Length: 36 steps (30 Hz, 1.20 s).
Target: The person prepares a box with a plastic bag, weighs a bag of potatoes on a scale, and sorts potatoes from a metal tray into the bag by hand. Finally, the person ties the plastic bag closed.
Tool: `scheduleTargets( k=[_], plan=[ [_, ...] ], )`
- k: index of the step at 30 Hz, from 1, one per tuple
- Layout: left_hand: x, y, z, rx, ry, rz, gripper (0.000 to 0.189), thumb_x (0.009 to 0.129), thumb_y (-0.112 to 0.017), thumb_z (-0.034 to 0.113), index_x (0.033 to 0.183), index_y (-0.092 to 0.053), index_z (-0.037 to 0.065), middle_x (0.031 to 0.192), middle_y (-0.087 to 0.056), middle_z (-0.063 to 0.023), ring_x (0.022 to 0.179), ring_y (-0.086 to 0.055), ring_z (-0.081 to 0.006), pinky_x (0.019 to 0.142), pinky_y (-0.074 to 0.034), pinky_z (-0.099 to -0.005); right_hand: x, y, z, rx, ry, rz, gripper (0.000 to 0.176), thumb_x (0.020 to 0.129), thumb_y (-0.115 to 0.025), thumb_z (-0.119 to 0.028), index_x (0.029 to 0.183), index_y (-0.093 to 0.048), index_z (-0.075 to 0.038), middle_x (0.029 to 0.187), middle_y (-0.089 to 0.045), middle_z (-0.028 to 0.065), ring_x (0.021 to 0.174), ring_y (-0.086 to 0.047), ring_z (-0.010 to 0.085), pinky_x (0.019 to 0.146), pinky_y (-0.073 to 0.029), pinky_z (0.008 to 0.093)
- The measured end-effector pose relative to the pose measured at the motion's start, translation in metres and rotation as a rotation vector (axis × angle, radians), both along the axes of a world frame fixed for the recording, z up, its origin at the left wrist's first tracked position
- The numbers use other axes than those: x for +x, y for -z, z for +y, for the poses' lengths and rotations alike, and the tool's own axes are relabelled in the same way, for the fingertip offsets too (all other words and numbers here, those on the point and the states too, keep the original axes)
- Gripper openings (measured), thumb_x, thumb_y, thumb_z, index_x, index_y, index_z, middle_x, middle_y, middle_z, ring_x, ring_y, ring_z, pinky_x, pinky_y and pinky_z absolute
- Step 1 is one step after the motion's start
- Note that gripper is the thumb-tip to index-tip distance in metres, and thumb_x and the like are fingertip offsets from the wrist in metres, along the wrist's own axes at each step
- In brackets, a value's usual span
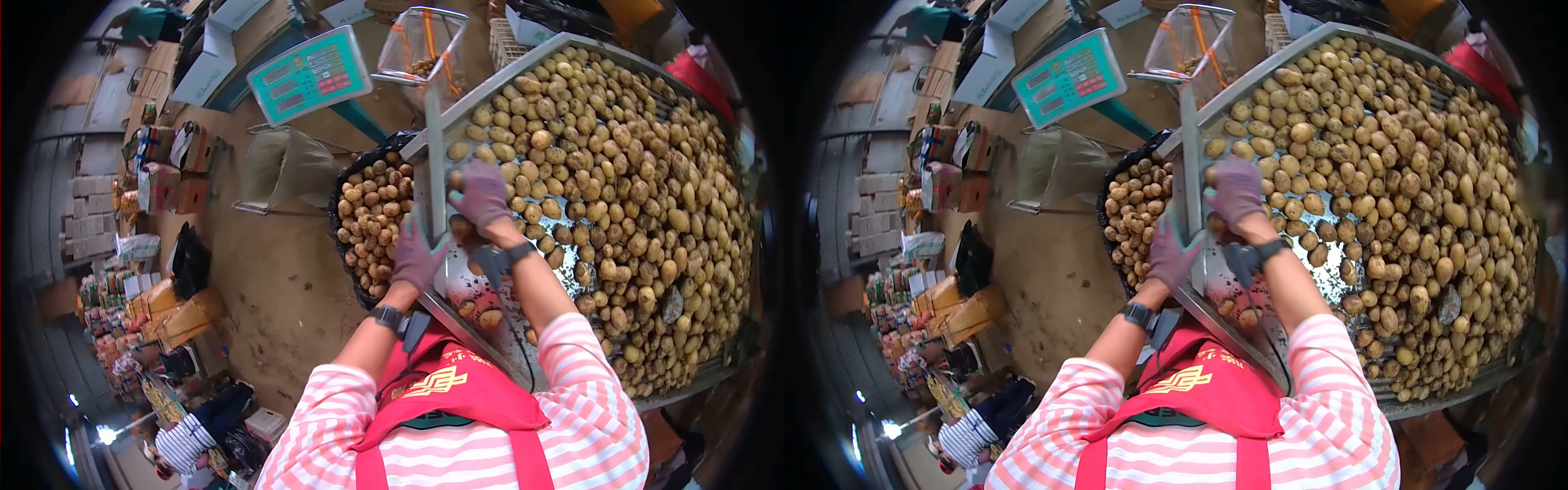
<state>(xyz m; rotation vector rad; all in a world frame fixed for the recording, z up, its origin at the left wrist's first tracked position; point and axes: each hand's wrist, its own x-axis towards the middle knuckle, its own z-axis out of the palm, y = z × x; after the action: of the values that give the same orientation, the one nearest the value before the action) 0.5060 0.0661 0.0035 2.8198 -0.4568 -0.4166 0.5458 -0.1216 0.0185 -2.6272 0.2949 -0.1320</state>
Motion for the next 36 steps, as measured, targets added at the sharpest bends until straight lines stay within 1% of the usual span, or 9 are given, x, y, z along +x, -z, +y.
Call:
scheduleTargets(
  k=[4, 9, 11, 14, 18, 24, 27, 30, 36],
  plan=[
    [0.009, 0.027, -0.029, -0.005, 0.042, 0.173, 0.062, 0.08, -0.06, 0.043, 0.125, -0.042, 0.005, 0.118, -0.049, -0.0212, 0.098, -0.056, -0.0345, 0.082, -0.047, -0.0413, -0.027, -0.025, 0.001, 0.531, 0.27, -0.21, 0.039, 0.069, -0.07, -0.02, 0.101, -0.06, -0.001, 0.097, -0.06, 0.0187, 0.09, -0.06, 0.0345, 0.079, -0.048, 0.0407],
    [-0.035, 0.027, -0.029, 0.215, 0.136, 0.428, 0.064, 0.085, -0.057, 0.039, 0.137, -0.034, 0.008, 0.122, -0.05, -0.013, 0.098, -0.061, -0.0262, 0.08, -0.05, -0.0376, 0.029, -0.077, 0.088, 0.923, -0.146, -0.086, 0.049, 0.077, -0.069, -0.036, 0.113, -0.059, -0.005, 0.095, -0.066, 0.0166, 0.089, -0.064, 0.0319, 0.082, -0.048, 0.0374],
    [-0.071, 0.049, 0.006, -0.706, 0.007, 0.932, 0.057, 0.09, -0.054, 0.03, 0.139, -0.034, 0.008, 0.137, -0.04, -0.009, 0.118, -0.047, -0.0209, 0.096, -0.039, -0.0325, 0.081, -0.106, 0.144, 0.844, -0.191, 0.057, 0.062, 0.074, -0.07, -0.043, 0.12, -0.054, -0.005, 0.103, -0.064, 0.0196, 0.097, -0.062, 0.0345, 0.084, -0.047, 0.0405],
    [-0.075, 0.037, 0.024, -1.043, 0.065, 1.24, 0.053, 0.09, -0.055, 0.026, 0.137, -0.038, 0.008, 0.141, -0.037, -0.0089, 0.125, -0.04, -0.0212, 0.102, -0.033, -0.0319, 0.129, -0.099, 0.214, 0.912, -0.279, -0.053, 0.064, 0.075, -0.072, -0.034, 0.123, -0.049, 0.002, 0.115, -0.059, 0.0215, 0.109, -0.058, 0.0291, 0.09, -0.045, 0.0363],
    [-0.053, 0.035, 0.034, -0.774, 0.322, 0.938, 0.052, 0.086, -0.058, 0.028, 0.132, -0.043, 0.008, 0.136, -0.041, -0.013, 0.123, -0.041, -0.027, 0.101, -0.035, -0.0356, 0.089, -0.095, 0.218, 0.697, -0.344, -0.235, 0.058, 0.076, -0.071, -0.029, 0.121, -0.05, 0.001, 0.116, -0.056, 0.0226, 0.11, -0.052, 0.0371, 0.095, -0.041, 0.0403],
    [-0.006, -0.003, 0.069, -0.552, 0.358, 0.28, 0.052, 0.079, -0.062, 0.032, 0.123, -0.049, 0.008, 0.124, -0.047, -0.0195, 0.116, -0.044, -0.0369, 0.098, -0.037, -0.0419, -0.049, -0.028, 0.131, -0.359, 0.425, 0.062, 0.072, 0.069, -0.072, -0.036, 0.125, -0.044, -0.002, 0.126, -0.045, 0.0171, 0.118, -0.04, 0.0353, 0.096, -0.036, 0.0456],
    [0.006, -0.006, 0.119, -0.542, 0.276, 0.261, 0.05, 0.081, -0.062, 0.029, 0.122, -0.048, 0.005, 0.121, -0.049, -0.018, 0.112, -0.047, -0.0358, 0.098, -0.037, -0.04, -0.096, 0.009, 0.12, -0.339, 0.437, 0.364, 0.068, 0.07, -0.07, -0.033, 0.126, -0.045, -0.004, 0.122, -0.047, 0.0177, 0.115, -0.042, 0.0367, 0.096, -0.036, 0.0459],
    [0.02, 0.002, 0.172, -0.479, 0.247, 0.297, 0.05, 0.081, -0.061, 0.031, 0.122, -0.049, 0.006, 0.12, -0.047, -0.0201, 0.112, -0.046, -0.0372, 0.097, -0.038, -0.0417, -0.119, 0.034, 0.113, -0.435, 0.376, 0.129, 0.063, 0.072, -0.068, -0.026, 0.127, -0.045, -0.007, 0.116, -0.049, 0.0175, 0.11, -0.046, 0.036, 0.091, -0.041, 0.0451],
    [0.032, 0.016, 0.254, -0.35, 0.148, 0.356, 0.05, 0.082, -0.062, 0.03, 0.123, -0.049, 0.007, 0.122, -0.047, -0.0186, 0.115, -0.045, -0.0363, 0.097, -0.038, -0.0413, -0.156, -0.019, 0.145, -0.193, 0.246, 0.208, 0.063, 0.073, -0.066, -0.02, 0.13, -0.041, -0.011, 0.118, -0.047, 0.0185, 0.106, -0.051, 0.0352, 0.084, -0.047, 0.0432]
  ],
)
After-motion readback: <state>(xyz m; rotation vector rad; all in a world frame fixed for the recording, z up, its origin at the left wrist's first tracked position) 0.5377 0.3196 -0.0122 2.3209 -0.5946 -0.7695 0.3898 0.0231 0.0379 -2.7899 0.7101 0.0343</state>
